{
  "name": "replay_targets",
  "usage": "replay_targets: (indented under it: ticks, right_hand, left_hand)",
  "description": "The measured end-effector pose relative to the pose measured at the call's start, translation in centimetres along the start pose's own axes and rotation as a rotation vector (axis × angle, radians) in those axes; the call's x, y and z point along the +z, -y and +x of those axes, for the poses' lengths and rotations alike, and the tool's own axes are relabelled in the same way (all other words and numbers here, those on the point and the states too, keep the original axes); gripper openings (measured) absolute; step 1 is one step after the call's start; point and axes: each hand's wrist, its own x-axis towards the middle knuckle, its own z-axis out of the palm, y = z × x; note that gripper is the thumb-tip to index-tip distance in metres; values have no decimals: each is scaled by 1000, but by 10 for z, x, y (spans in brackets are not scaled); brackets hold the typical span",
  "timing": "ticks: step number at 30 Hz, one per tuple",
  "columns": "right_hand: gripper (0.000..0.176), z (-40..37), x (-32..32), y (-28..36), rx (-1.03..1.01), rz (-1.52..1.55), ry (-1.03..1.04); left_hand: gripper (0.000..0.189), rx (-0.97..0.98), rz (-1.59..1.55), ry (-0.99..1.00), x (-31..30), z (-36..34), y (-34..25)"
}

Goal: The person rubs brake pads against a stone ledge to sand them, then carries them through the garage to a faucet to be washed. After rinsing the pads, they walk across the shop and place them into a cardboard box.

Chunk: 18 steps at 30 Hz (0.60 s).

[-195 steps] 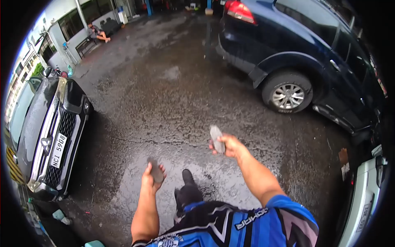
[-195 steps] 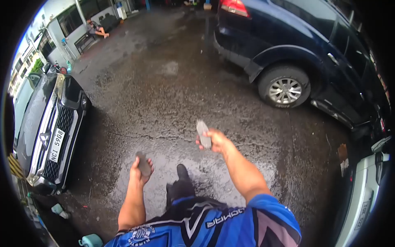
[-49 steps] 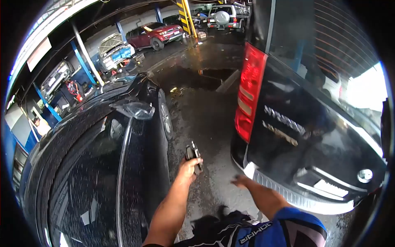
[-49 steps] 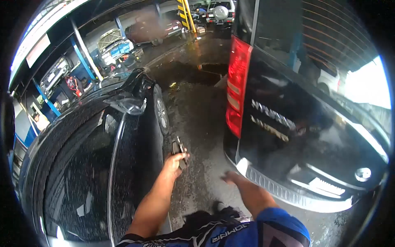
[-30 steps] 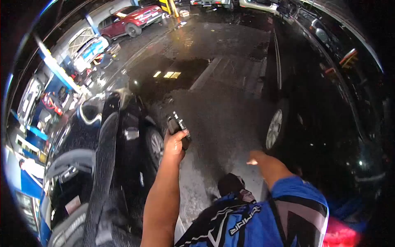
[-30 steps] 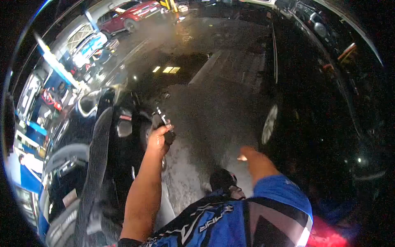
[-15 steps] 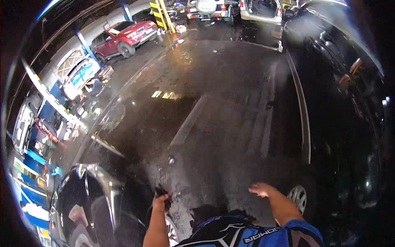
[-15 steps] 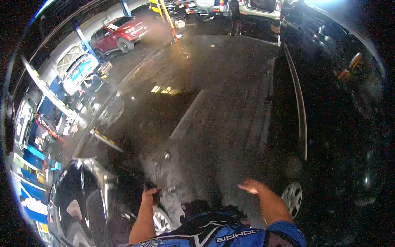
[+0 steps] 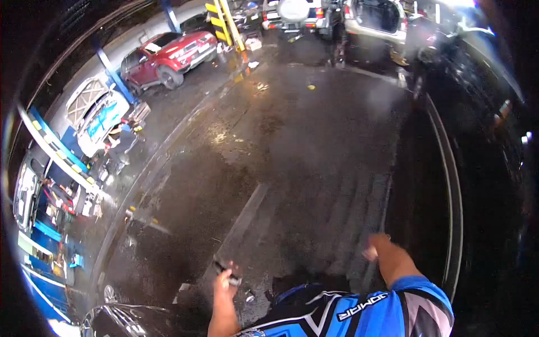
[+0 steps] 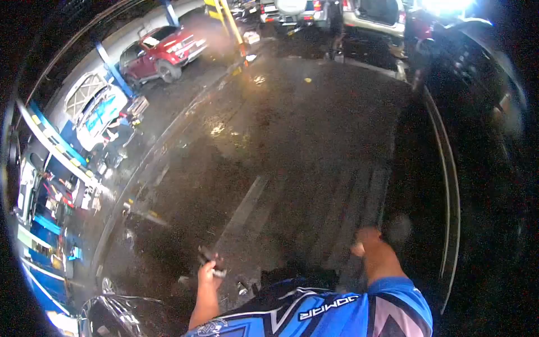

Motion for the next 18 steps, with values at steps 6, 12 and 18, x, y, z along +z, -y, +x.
replay_targets:
  ticks: [6, 12, 18]
  right_hand:
    - [71, -11, -33, -46, 263, 966, 293]
    - [66, 190, -125, -189, 329, 1080, 305]
    - [61, 456, -369, -434, 290, 1230, 99]
  left_hand:
    - [51, 17, -47, 242, 210, 184, -99]
    - [49, 45, 33, 366, 389, 445, -145]
    - [46, -32, 46, 261, 533, 627, -190]
